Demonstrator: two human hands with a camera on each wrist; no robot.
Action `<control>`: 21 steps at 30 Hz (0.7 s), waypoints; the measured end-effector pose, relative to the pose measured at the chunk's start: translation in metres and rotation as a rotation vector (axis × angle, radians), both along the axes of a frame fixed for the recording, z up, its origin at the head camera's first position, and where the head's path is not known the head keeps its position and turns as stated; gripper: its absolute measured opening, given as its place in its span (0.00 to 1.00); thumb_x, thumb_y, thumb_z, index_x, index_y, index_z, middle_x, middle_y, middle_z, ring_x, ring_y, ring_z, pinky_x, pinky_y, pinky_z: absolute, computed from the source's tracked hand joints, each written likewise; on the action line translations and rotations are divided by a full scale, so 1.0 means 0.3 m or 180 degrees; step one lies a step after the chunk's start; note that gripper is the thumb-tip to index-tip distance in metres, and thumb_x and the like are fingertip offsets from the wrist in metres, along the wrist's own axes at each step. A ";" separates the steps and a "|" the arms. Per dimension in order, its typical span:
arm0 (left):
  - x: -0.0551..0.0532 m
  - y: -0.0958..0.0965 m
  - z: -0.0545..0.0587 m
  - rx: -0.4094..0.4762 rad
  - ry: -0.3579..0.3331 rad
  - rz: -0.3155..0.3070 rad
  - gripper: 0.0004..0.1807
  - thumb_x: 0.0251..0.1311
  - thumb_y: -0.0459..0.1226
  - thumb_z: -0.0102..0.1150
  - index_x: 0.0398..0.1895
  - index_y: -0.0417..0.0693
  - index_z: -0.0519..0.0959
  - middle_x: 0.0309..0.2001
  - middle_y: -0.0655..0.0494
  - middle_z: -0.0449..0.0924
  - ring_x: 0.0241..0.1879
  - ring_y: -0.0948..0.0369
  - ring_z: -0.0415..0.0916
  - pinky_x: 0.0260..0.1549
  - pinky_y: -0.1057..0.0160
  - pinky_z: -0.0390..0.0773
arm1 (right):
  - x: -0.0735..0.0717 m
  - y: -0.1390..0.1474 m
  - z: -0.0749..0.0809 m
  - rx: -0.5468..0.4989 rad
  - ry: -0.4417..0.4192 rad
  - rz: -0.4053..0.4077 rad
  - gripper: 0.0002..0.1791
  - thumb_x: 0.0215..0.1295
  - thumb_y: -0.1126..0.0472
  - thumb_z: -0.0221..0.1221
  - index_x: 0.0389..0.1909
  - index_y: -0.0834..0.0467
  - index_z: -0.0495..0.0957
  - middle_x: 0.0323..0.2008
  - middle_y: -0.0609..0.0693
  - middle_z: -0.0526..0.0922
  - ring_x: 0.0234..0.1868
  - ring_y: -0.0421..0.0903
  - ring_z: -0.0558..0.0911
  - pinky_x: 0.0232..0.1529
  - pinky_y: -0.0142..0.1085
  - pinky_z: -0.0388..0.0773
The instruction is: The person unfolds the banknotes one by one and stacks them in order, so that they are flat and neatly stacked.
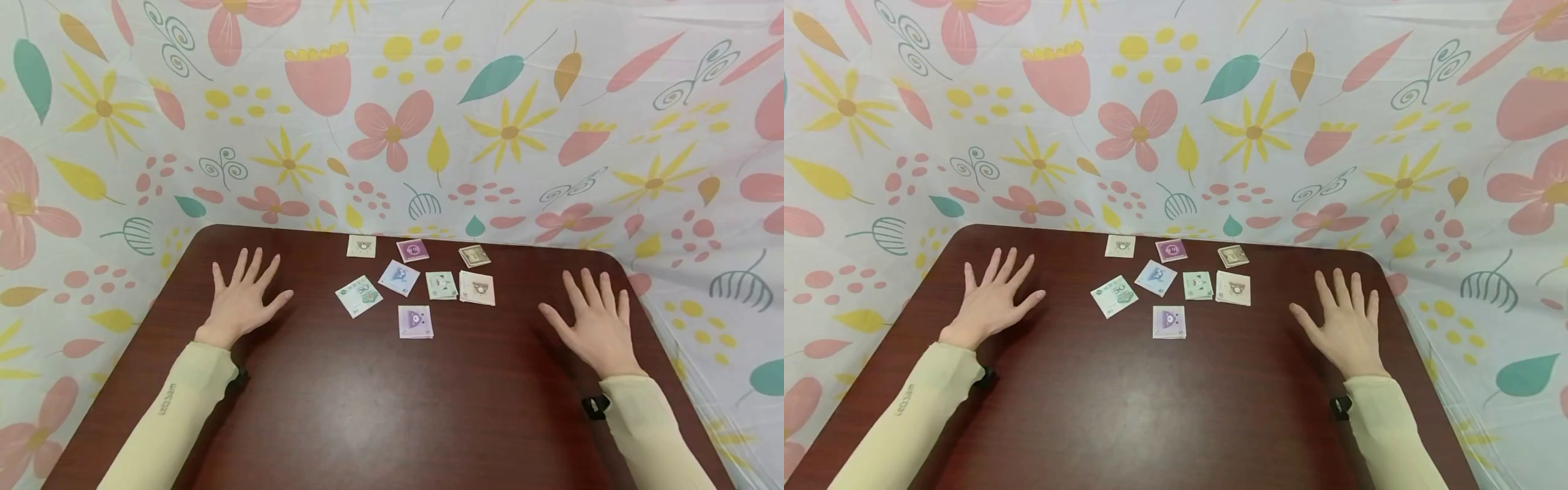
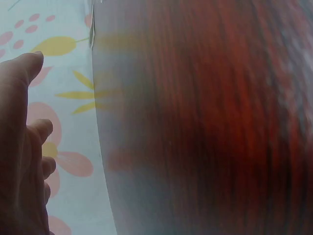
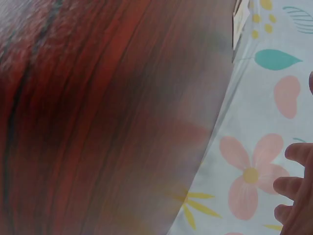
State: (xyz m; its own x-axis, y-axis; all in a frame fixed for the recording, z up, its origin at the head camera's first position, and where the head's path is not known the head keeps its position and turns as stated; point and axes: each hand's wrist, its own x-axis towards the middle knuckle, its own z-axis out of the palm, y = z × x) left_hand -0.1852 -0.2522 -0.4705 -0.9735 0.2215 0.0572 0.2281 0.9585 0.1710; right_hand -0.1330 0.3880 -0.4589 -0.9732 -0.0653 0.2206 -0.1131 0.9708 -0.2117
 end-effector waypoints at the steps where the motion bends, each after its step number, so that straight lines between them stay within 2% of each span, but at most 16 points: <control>1: -0.001 0.003 -0.002 0.0010 0.0004 -0.0010 0.49 0.70 0.70 0.43 0.85 0.56 0.50 0.84 0.40 0.41 0.83 0.42 0.29 0.68 0.24 0.23 | -0.001 -0.003 0.001 0.0011 -0.0007 0.0002 0.47 0.73 0.32 0.54 0.83 0.55 0.54 0.81 0.68 0.50 0.83 0.64 0.34 0.75 0.68 0.26; 6: 0.002 0.036 -0.009 0.0065 -0.0019 -0.0117 0.49 0.69 0.69 0.47 0.85 0.55 0.51 0.84 0.41 0.43 0.83 0.42 0.32 0.70 0.24 0.27 | 0.005 -0.029 0.007 -0.0008 -0.0055 0.0057 0.49 0.72 0.32 0.56 0.82 0.56 0.54 0.80 0.70 0.51 0.83 0.66 0.36 0.75 0.67 0.28; 8: 0.008 0.057 -0.012 0.0090 -0.0039 -0.0165 0.50 0.69 0.68 0.49 0.85 0.54 0.51 0.84 0.41 0.44 0.83 0.42 0.35 0.70 0.24 0.29 | 0.006 -0.042 0.003 -0.0036 -0.0034 0.0120 0.49 0.71 0.34 0.58 0.82 0.57 0.55 0.79 0.71 0.54 0.82 0.68 0.40 0.75 0.68 0.31; 13: 0.021 0.119 -0.021 0.0197 -0.0034 -0.0283 0.50 0.67 0.67 0.52 0.84 0.51 0.55 0.82 0.41 0.52 0.81 0.41 0.45 0.71 0.26 0.35 | 0.007 -0.095 -0.003 -0.0076 0.0182 0.0348 0.44 0.70 0.42 0.64 0.77 0.62 0.63 0.72 0.72 0.65 0.77 0.72 0.56 0.71 0.71 0.50; 17: 0.027 0.170 -0.027 0.0325 0.0062 -0.0367 0.46 0.69 0.64 0.55 0.80 0.48 0.62 0.75 0.40 0.65 0.74 0.40 0.58 0.70 0.28 0.47 | 0.008 -0.149 0.002 -0.0062 0.0355 0.0528 0.38 0.67 0.49 0.68 0.70 0.65 0.70 0.65 0.72 0.72 0.70 0.72 0.66 0.64 0.70 0.61; 21: 0.031 0.218 -0.031 0.0488 0.0131 -0.0364 0.35 0.72 0.58 0.57 0.71 0.45 0.74 0.65 0.42 0.75 0.64 0.42 0.69 0.62 0.34 0.62 | 0.011 -0.205 0.005 -0.0055 0.0388 0.0689 0.32 0.65 0.52 0.69 0.65 0.65 0.74 0.60 0.68 0.77 0.64 0.69 0.72 0.58 0.68 0.68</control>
State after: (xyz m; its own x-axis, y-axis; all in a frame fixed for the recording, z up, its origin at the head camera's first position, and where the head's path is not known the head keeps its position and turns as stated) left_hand -0.1759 -0.1869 -0.4798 -0.9386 0.3161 0.1380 0.3438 0.8894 0.3013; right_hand -0.1298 0.3265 -0.4575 -0.9030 -0.2647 0.3383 -0.3439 0.9174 -0.2002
